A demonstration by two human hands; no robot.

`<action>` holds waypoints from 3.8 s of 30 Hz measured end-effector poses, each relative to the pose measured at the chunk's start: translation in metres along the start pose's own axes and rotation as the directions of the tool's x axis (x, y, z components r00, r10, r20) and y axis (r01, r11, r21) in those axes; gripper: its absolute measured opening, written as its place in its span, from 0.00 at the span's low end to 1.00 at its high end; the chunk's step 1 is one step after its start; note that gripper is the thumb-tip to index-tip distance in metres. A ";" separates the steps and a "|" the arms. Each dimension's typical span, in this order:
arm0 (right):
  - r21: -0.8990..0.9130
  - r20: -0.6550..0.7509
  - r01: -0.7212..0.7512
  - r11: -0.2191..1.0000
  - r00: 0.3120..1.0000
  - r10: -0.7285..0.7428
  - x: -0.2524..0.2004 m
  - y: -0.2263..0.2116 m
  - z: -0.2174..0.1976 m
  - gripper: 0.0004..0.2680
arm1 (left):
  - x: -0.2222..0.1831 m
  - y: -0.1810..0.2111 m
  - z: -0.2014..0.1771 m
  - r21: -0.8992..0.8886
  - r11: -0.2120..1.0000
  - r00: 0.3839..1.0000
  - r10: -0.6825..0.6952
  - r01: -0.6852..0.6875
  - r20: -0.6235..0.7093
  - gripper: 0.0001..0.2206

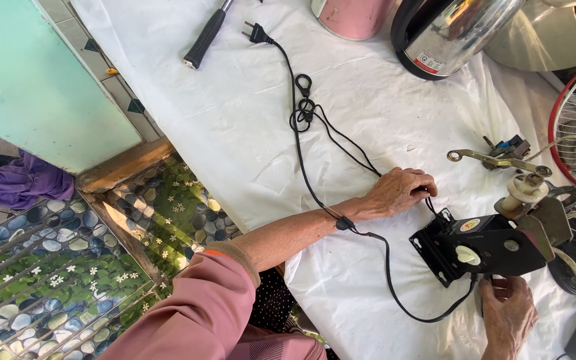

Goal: The person uses a screwdriver to repeatedly tighten and loosen screws on a black electrical device placed on a white cloth-covered table. They adjust the device's position and handle the power cord while working.

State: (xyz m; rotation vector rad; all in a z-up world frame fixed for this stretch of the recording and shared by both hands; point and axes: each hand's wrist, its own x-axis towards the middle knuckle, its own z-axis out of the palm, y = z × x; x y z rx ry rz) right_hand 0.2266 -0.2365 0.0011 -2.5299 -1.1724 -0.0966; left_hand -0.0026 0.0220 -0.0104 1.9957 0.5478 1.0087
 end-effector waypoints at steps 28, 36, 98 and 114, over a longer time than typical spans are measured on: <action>0.098 -0.274 0.068 0.993 0.961 -0.039 -0.008 -0.008 0.018 0.08 | -0.002 -0.007 0.003 0.030 0.996 0.995 0.086 -0.085 -0.049 0.07; -0.047 -0.366 0.195 0.980 0.909 -0.199 -0.005 0.007 0.035 0.10 | -0.001 -0.009 0.003 0.004 0.995 0.995 0.097 -0.097 -0.029 0.06; -0.060 -0.364 0.246 0.967 0.897 -0.251 -0.001 0.026 0.047 0.09 | -0.001 -0.019 0.013 0.045 0.991 0.992 0.126 -0.125 -0.023 0.07; -0.102 -0.362 0.247 0.964 0.893 -0.267 0.003 0.037 0.053 0.09 | -0.003 -0.016 0.010 0.018 0.992 0.991 0.129 -0.129 -0.025 0.07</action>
